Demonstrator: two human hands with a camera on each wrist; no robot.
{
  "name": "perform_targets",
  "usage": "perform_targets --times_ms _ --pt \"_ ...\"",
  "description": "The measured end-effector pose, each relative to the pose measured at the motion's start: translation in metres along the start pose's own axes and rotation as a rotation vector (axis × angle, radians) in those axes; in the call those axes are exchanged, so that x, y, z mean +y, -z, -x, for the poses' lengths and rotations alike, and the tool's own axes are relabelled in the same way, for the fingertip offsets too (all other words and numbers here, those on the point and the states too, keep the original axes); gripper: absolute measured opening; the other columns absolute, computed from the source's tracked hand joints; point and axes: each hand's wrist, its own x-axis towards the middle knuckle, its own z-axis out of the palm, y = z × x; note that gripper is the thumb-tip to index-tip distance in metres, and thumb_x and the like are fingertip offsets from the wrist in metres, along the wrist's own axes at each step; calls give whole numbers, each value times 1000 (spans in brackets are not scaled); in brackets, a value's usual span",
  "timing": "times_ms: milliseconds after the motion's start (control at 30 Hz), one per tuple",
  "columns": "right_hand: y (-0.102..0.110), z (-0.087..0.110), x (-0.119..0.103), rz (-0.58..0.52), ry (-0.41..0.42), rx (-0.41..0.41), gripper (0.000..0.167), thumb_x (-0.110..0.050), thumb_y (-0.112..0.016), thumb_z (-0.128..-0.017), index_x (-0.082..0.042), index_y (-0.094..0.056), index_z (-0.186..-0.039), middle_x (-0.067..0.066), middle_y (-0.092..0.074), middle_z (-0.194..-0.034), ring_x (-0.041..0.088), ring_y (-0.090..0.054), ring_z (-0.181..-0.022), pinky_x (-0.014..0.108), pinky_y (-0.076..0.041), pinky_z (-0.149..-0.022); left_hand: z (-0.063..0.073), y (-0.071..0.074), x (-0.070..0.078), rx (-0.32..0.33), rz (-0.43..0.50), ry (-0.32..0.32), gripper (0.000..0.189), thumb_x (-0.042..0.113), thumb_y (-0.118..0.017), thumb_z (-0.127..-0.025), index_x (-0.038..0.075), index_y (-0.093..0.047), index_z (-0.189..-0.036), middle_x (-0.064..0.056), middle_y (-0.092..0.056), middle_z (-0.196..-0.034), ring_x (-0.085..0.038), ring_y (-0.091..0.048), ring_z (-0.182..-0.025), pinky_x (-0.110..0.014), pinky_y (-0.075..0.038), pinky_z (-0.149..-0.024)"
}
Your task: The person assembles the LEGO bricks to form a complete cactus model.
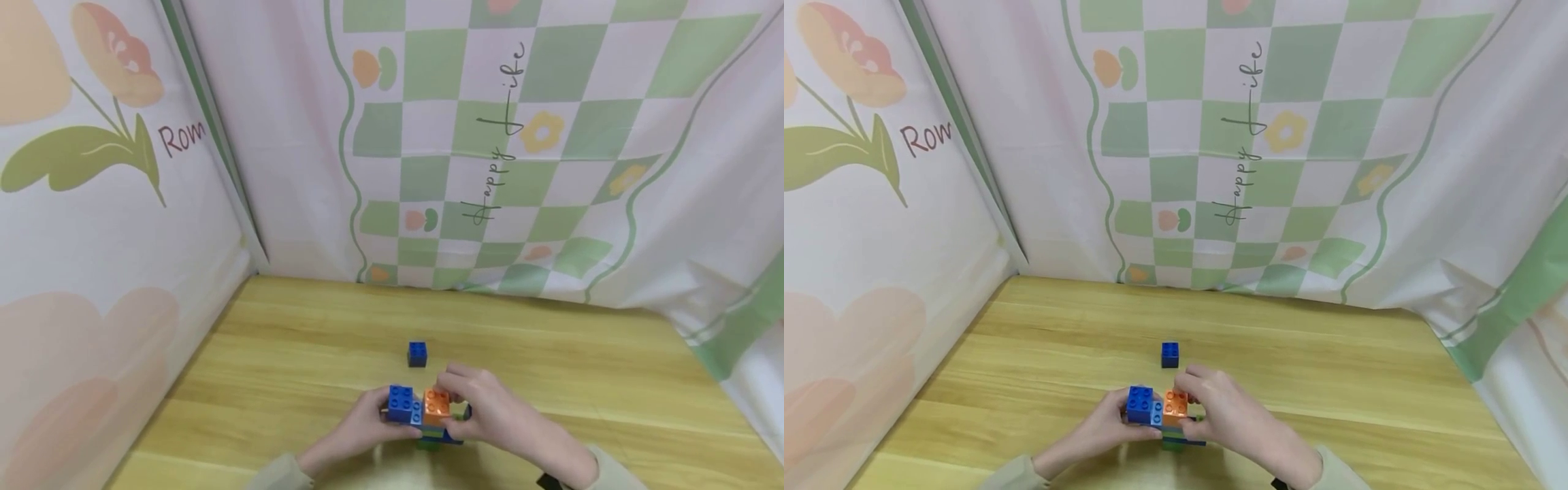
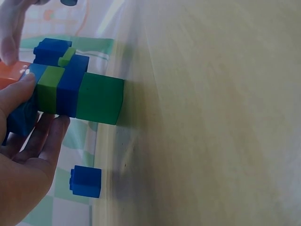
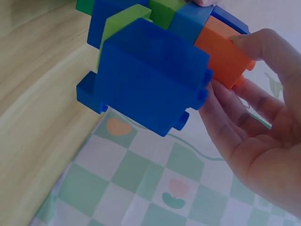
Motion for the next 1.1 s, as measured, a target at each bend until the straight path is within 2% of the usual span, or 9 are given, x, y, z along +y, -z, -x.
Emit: perform_targets --times_ms 167,367,500,667,767,900,1100 --pt "-2 3 1 -14 -24 6 29 -4 -78 -69 -15 -63 -91 -8 -63 -87 1 -62 -77 15 -57 -65 1 0 1 5 20 14 42 14 -81 -80 5 -64 -118 -17 -71 -114 -2 -68 -95 -17 -57 -86" --pt "-4 8 4 -19 2 3 31 -8 -79 -76 -13 -64 -103 -6 -65 -95 2 -64 -83 17 -59 -68 2 1 1 11 25 16 43 14 -81 -80 4 -65 -118 -17 -71 -114 -3 -68 -95 -17 -57 -86" --pt "1 10 7 -82 23 -6 33 -13 -80 -80 -13 -65 -109 -4 -68 -99 3 -66 -87 19 -60 -70 2 0 1 16 -1 20 43 14 -82 -79 5 -65 -117 -14 -72 -112 -2 -68 -94 -16 -57 -85" --pt "10 10 15 -151 49 35 30 -18 -79 -84 -10 -66 -110 2 -73 -99 9 -70 -88 24 -62 -72 1 -1 1 21 -7 22 43 15 -82 -78 7 -65 -118 -11 -73 -112 -4 -69 -95 -17 -57 -86" --pt "16 8 21 -154 5 41 24 -20 -76 -87 -10 -68 -108 3 -74 -100 9 -70 -90 25 -62 -75 2 -1 2 22 6 25 43 14 -82 -78 8 -65 -118 -11 -73 -112 -5 -69 -95 -17 -57 -86" --pt "21 4 31 -178 -103 24 19 -21 -70 -92 -11 -68 -108 3 -75 -103 8 -70 -93 29 -63 -79 2 -2 4 26 16 32 43 13 -82 -78 6 -65 -117 -14 -73 -112 -4 -69 -94 -17 -58 -85" --pt "18 -5 51 -233 -202 -2 21 -21 -65 -96 -7 -68 -113 9 -74 -107 18 -71 -95 28 -62 -81 3 -2 7 26 14 47 43 13 -82 -78 6 -65 -117 -13 -73 -111 -3 -69 -93 -17 -57 -85"
